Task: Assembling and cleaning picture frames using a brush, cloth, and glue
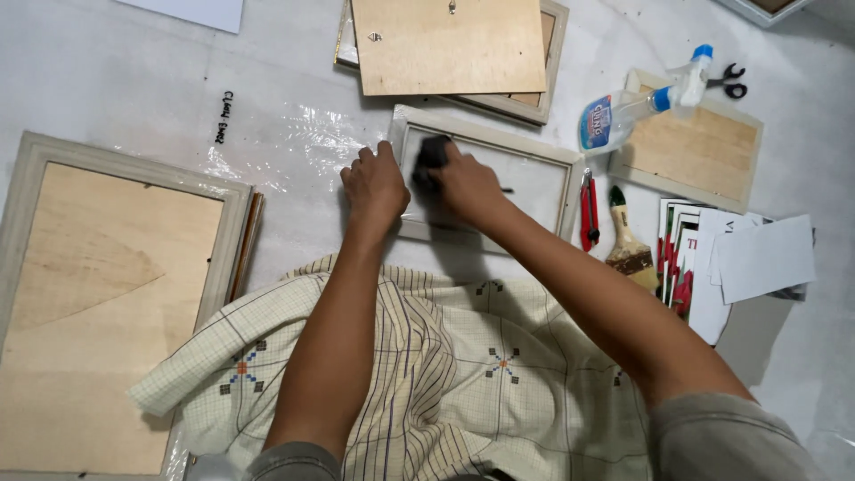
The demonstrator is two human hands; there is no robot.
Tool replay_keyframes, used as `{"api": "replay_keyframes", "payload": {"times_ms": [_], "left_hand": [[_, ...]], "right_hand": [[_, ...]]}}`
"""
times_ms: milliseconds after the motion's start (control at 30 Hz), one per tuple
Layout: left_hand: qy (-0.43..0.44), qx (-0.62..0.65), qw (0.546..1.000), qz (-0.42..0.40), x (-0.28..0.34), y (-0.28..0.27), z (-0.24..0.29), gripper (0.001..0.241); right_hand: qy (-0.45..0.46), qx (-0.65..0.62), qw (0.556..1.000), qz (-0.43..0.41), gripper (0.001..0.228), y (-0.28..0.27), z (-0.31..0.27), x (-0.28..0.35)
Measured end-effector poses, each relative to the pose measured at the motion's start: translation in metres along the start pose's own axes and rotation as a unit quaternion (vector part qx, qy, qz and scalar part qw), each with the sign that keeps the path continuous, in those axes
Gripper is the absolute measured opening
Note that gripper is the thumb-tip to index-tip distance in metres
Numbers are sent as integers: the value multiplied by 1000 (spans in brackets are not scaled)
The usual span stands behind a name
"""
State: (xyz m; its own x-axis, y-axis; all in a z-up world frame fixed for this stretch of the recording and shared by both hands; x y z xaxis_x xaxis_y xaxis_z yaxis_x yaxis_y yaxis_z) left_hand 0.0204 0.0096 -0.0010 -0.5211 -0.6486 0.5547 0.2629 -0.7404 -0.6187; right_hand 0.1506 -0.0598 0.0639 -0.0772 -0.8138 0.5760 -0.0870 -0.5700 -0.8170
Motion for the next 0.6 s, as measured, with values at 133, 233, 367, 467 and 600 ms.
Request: {"api": "replay_keyframes", "payload": {"times_ms": [133,233,367,467,600], "left_hand": [[-1,2,1000,-5,-3,2,0,49],[3,3,1000,4,-5,4,-2,47],[5,12,1000,16,-8,10,0,44],[8,-9,1000,16,-16,14,-2,47],[4,-19,1000,14,-8,6,1,46]], "right_hand": [[41,4,999,-26,30,21,43,42],[151,13,986,-75,35,44,101,58],[225,-16,971,-85,33,66,148,50],[198,-103,973,-55,30,73,116,22],[53,-210,976,-32,36,40,8,6]]}}
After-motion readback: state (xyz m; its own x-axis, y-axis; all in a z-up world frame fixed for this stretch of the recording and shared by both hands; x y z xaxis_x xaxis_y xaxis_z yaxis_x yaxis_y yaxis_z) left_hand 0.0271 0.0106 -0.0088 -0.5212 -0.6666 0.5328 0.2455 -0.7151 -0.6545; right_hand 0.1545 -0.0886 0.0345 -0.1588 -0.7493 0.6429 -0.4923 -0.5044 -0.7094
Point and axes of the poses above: each hand's wrist, its own x-axis away from the middle knuckle, its own y-axis out of the palm, z = x × y, the point moved 1 cm from there along -x, towards the middle knuckle, and after that the axes turned 12 degrees about -z, right-handed, at the moved point
